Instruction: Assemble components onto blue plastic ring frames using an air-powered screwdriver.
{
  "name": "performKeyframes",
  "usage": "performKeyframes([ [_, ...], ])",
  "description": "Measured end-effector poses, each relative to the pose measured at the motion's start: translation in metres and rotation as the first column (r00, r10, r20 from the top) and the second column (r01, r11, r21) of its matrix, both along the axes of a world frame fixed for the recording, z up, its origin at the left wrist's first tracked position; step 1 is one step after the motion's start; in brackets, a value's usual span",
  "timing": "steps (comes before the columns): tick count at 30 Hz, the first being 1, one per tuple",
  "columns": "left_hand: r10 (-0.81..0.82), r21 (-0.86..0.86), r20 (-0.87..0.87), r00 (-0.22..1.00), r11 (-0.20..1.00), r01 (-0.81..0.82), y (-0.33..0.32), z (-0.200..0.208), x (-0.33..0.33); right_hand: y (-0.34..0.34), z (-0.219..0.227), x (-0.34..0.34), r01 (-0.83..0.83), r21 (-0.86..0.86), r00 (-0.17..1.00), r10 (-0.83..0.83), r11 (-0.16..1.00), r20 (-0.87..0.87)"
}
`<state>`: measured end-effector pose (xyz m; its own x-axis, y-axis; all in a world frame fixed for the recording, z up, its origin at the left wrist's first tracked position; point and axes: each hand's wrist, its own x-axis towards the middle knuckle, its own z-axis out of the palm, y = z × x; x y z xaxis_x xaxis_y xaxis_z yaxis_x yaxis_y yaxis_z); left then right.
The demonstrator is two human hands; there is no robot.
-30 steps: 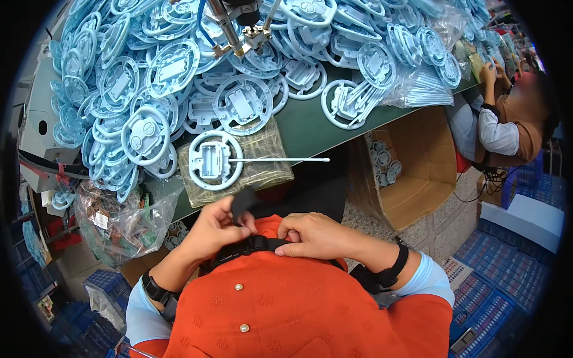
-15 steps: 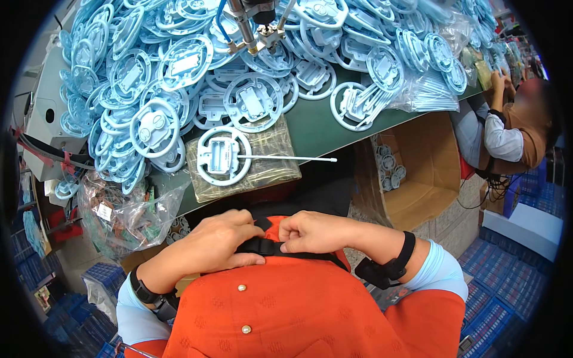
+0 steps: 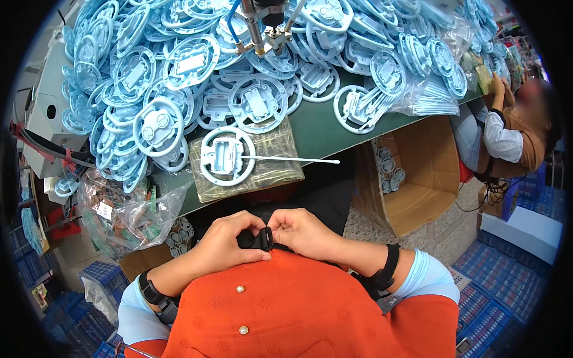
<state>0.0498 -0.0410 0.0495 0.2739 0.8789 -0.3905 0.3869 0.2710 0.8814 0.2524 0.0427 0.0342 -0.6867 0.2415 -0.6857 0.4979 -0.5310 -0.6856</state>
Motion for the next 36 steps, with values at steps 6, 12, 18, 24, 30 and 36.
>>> performKeyframes([
  [6, 0.092, -0.198, 0.195, 0.977, 0.979, -0.052, -0.002, 0.005, -0.007, -0.007, -0.003, 0.004, 0.034, 0.017, 0.997, -0.032, 0.999, -0.074],
  [12, -0.002, -0.07, 0.087, 0.996, 0.997, 0.008, -0.001, 0.005, 0.003, 0.002, -0.001, 0.008, -0.056, -0.07, 0.998, 0.056, 0.996, -0.01],
  [18, 0.037, 0.129, 0.027, 0.999, 0.991, -0.04, -0.008, -0.007, 0.012, 0.026, 0.011, 0.033, -0.364, 0.078, 0.931, 0.364, 0.928, 0.013],
  [24, 0.14, 0.129, 0.084, 0.987, 0.98, -0.15, -0.007, -0.007, 0.011, 0.008, 0.009, 0.037, -0.162, 0.04, 0.987, 0.161, 0.986, 0.019],
  [30, 0.148, 0.01, 0.113, 0.983, 0.989, -0.15, -0.01, -0.009, 0.008, -0.011, -0.01, 0.023, 0.012, -0.001, 0.992, -0.012, 1.0, -0.128],
  [36, 0.206, -0.377, 0.332, 0.92, 0.924, -0.071, -0.005, -0.005, -0.002, -0.013, -0.012, 0.02, 0.043, -0.045, 0.992, -0.048, 0.998, -0.116],
])
